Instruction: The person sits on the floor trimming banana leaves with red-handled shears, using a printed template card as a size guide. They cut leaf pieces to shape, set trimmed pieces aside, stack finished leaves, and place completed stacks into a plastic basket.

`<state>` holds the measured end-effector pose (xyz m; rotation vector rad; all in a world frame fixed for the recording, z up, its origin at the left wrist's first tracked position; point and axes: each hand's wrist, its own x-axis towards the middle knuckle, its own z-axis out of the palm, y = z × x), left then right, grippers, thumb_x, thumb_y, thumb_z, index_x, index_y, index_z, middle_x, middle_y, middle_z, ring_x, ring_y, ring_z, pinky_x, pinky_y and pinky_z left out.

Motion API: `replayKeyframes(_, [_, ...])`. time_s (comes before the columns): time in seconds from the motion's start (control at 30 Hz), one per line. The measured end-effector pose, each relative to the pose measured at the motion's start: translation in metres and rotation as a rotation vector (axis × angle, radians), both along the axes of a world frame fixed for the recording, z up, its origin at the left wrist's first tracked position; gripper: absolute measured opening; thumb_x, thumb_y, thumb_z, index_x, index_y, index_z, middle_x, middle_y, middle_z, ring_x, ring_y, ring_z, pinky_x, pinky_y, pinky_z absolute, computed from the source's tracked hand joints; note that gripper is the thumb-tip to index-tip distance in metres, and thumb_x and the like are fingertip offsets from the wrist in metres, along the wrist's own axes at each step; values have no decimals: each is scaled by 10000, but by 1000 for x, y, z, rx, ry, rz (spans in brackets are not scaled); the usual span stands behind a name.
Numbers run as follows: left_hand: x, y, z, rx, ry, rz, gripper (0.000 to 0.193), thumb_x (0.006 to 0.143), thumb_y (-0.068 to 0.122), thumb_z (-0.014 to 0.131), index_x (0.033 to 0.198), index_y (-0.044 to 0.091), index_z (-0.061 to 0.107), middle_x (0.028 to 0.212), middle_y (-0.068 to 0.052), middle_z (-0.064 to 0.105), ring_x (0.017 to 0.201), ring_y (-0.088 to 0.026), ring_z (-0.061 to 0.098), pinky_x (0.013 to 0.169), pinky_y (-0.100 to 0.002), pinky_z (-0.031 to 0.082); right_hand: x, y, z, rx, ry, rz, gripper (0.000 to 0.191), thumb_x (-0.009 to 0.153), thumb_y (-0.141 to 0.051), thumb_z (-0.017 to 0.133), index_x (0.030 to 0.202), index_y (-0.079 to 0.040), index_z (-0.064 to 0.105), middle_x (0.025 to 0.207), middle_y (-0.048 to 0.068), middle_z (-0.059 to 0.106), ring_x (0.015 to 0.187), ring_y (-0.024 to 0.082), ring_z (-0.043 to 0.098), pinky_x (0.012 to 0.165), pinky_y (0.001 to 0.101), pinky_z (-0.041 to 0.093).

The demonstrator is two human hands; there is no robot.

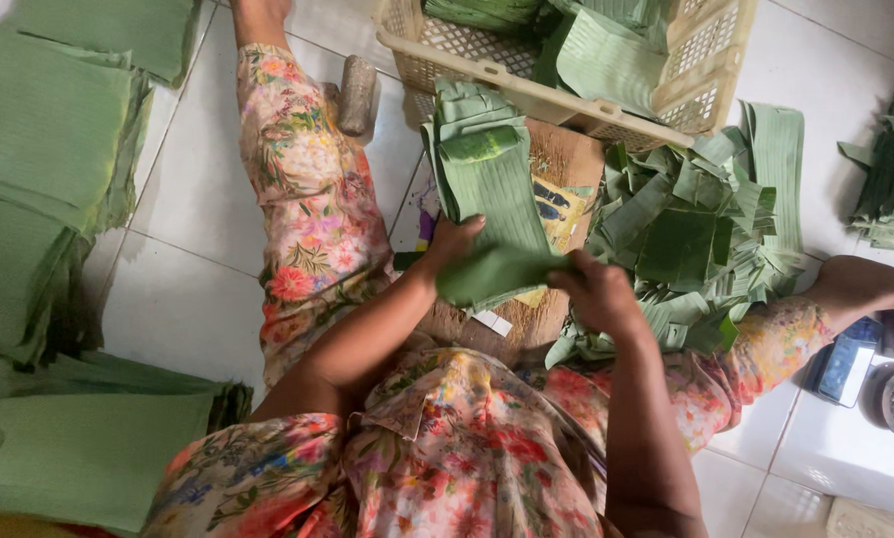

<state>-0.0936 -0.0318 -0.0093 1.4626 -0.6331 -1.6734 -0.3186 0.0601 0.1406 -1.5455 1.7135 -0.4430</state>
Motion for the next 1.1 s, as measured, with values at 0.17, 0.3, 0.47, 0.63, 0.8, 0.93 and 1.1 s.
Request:
replayKeyframes(0.17, [2, -2, 5, 169, 2, -51, 584, 864, 253, 772, 1351, -11, 585, 1247, -188, 701, 1073, -303, 682, 881, -457, 548, -14, -8, 9, -585, -240, -497, 329, 1064, -12, 575, 1385, -32, 645, 1140, 102, 764, 855, 109, 675, 725, 278, 521])
replayKeyframes(0.3, [1, -3, 10, 138, 7, -36, 655, 824, 261, 779, 1383, 8, 549, 1254, -182, 696, 1094, -318, 682, 882, -470, 552, 39, -14, -34, -735, 522, -75, 446, 1014, 14, 565, 1448, -78, 603, 1349, 166, 682, 1214, 306, 679, 1030, 457, 556])
replayKeyframes(0.47, [7, -4, 18, 213, 201, 69, 760, 860, 436, 729, 1482, 77, 479, 1354, -107, 615, 1182, -259, 616, 912, -448, 534, 87, -3, -65, -434, 724, 188, 524, 961, -154, 519, 1483, -120, 540, 1523, 115, 564, 1426, 282, 502, 1138, 601, 352])
replayKeyframes(0.63, [6, 2, 12, 78, 157, -21, 728, 831, 319, 851, 1419, 1, 561, 1354, -135, 653, 1178, -234, 605, 952, -407, 510, 100, 10, -59, -190, 627, 156, 607, 967, -425, 532, 1489, -117, 492, 1560, 107, 462, 1388, 274, 427, 1102, 614, 293])
replayKeyframes(0.8, [-4, -1, 4, 20, 96, 50, 609, 780, 128, 800, 1332, 8, 573, 1237, -147, 696, 1089, -274, 667, 931, -423, 535, 88, 9, -70, -250, 632, 173, 455, 1026, -389, 520, 1449, -223, 552, 1573, 37, 494, 1385, 234, 449, 1132, 605, 345])
replayKeyframes(0.93, [3, -4, 9, 153, 224, 19, 519, 838, 160, 803, 1297, -35, 657, 1218, -134, 728, 1113, -264, 680, 958, -409, 525, 37, 26, -73, -488, -304, -593, 470, 1077, -361, 476, 1518, -199, 496, 1643, 140, 386, 1470, 284, 405, 1106, 524, 485])
replayKeyframes(1.1, [-1, 5, 44, 110, 583, 143, 523, 803, 175, 788, 1276, 42, 607, 1194, -113, 687, 1076, -282, 664, 953, -472, 543, 41, 42, -71, -203, -1441, -830, 671, 952, -489, 552, 1520, -177, 380, 1555, 109, 439, 1382, 311, 483, 1039, 509, 534])
